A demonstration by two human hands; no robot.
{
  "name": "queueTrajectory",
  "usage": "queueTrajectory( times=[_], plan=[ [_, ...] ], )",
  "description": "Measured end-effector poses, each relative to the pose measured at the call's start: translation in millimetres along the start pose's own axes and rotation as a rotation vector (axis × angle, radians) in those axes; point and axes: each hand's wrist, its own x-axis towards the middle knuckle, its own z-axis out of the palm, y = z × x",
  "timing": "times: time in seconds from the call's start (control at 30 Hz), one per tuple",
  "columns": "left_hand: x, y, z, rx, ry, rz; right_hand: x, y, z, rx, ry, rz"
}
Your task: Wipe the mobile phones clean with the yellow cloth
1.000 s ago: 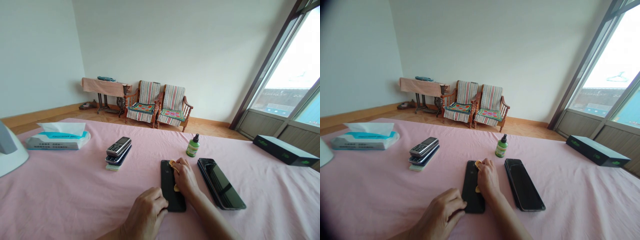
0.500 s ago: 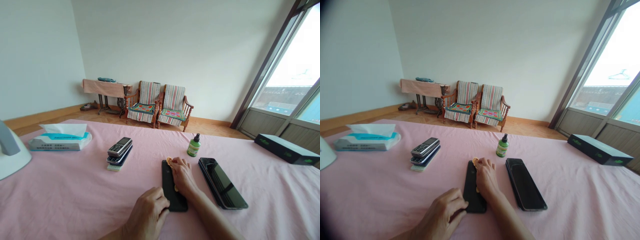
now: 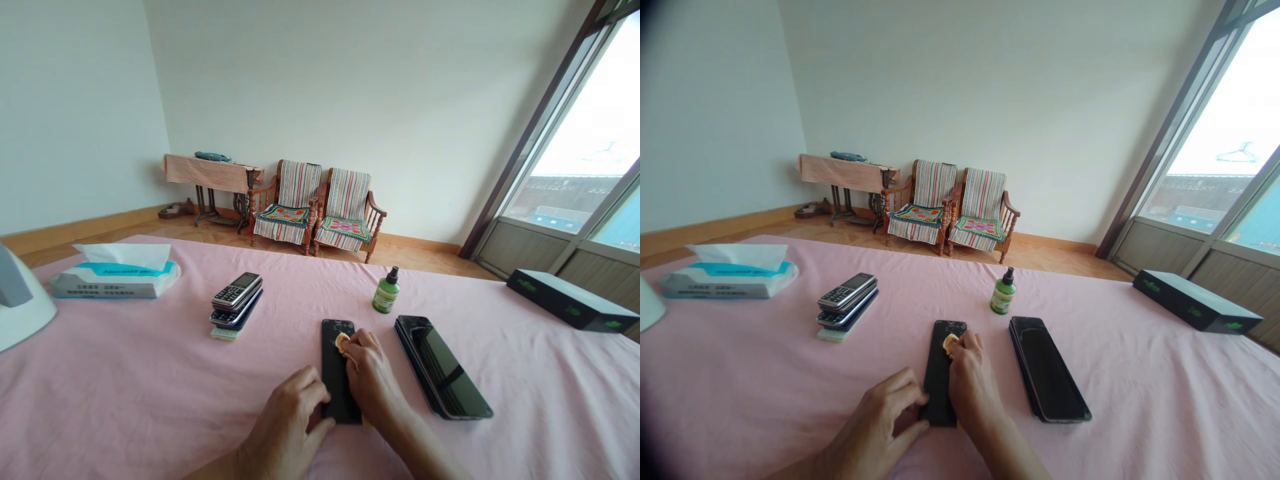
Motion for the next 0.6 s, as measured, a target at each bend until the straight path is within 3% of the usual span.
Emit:
queueTrajectory(
  times=[0.13, 0.33, 0.5, 0.6],
  plan=[
    [2, -1, -0.7, 0.007, -0.014, -0.007, 2, -6, 5, 0.046, -0.024, -0.053],
    [1, -3, 1.1, 0.011, 0.007, 0.013, 3, 6, -5, -0.106, 0.013, 0.070],
    [1, -3, 2.0, 0.005, 0.004, 0.023, 5, -10, 8, 0.036, -0.029, -0.084],
    [1, -2, 0.7, 0.011, 0.001, 0.027, 8, -9, 4, 0.000, -0.043, -0.050]
  ],
)
